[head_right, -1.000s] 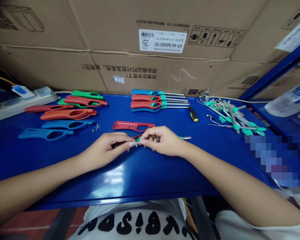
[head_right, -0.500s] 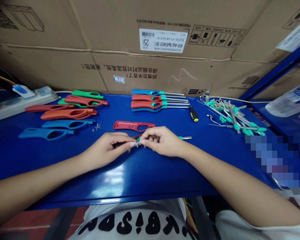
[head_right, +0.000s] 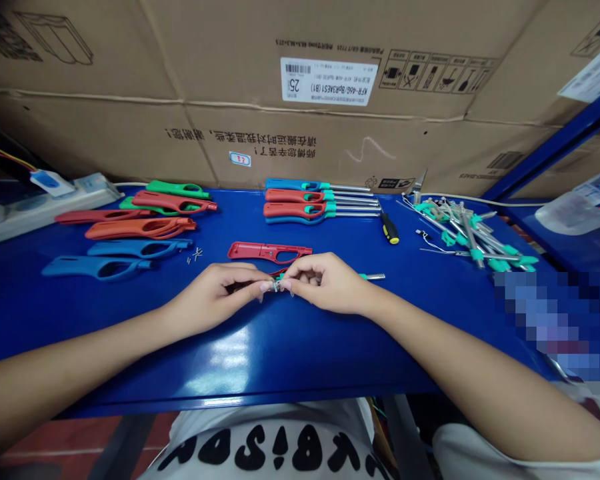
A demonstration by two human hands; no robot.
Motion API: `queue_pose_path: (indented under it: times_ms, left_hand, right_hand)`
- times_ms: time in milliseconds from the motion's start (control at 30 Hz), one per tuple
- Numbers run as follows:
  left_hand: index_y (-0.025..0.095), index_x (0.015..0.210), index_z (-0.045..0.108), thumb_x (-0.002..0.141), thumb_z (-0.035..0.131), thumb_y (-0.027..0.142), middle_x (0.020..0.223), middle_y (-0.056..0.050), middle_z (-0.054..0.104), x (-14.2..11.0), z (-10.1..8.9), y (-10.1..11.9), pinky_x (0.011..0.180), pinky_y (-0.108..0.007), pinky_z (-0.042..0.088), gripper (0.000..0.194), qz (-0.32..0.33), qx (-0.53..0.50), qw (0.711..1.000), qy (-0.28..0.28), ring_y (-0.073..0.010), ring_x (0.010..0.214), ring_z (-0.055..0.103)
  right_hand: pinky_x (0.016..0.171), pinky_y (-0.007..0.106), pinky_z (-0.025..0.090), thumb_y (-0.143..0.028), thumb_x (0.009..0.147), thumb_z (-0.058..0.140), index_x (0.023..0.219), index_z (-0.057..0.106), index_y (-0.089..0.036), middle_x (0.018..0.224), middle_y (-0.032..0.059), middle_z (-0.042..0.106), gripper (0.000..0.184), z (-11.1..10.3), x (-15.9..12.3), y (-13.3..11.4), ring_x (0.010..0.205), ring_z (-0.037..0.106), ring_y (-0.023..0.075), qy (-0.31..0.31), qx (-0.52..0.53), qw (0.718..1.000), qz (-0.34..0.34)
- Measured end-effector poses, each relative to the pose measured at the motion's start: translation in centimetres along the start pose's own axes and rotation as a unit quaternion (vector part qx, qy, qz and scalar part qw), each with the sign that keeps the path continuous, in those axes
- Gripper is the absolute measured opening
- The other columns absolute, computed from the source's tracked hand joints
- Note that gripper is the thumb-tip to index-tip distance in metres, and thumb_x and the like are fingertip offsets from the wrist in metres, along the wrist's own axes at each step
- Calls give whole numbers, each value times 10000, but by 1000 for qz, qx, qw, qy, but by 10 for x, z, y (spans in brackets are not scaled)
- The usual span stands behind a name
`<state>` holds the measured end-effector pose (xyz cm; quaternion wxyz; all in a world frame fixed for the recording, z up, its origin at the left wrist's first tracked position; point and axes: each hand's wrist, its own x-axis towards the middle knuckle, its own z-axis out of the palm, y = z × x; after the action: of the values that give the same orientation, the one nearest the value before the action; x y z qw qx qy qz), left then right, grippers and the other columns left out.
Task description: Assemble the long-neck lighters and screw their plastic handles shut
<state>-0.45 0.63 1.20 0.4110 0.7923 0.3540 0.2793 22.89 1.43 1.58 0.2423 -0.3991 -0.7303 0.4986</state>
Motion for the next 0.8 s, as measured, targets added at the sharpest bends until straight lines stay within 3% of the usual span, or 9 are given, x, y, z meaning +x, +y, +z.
queue_pose_path:
  times_ms: [233,433,800]
  left_hand:
    - [185,989,776,978,608,298,841,-7,736,0,-1,-1,720,-225,483,203,-14,5,1000,-2,-133,762,654]
    - [177,967,778,978,607,294,823,-12,732,-1,0,0,720,-231,481,208,-14,6,1000,2,-138,757,652]
    - [176,970,793,973,615,271,791,-16,698,-3,3,-2,673,-232,449,202,19,16,1000,6,-131,717,622]
  right_hand:
    - [502,219,403,-388,893,646,905,735,-147,811,47,713,258,0,0,2,536,525,81,3,5,1000,-23]
    - [508,211,385,-382,873,666,874,710,-150,628,-19,590,236,0,1,1,524,489,83,7,12,1000,2]
    - [530,221,382,-379,911,622,844,715,-144,733,37,679,261,3,0,4,567,508,95,4,-25,999,-22]
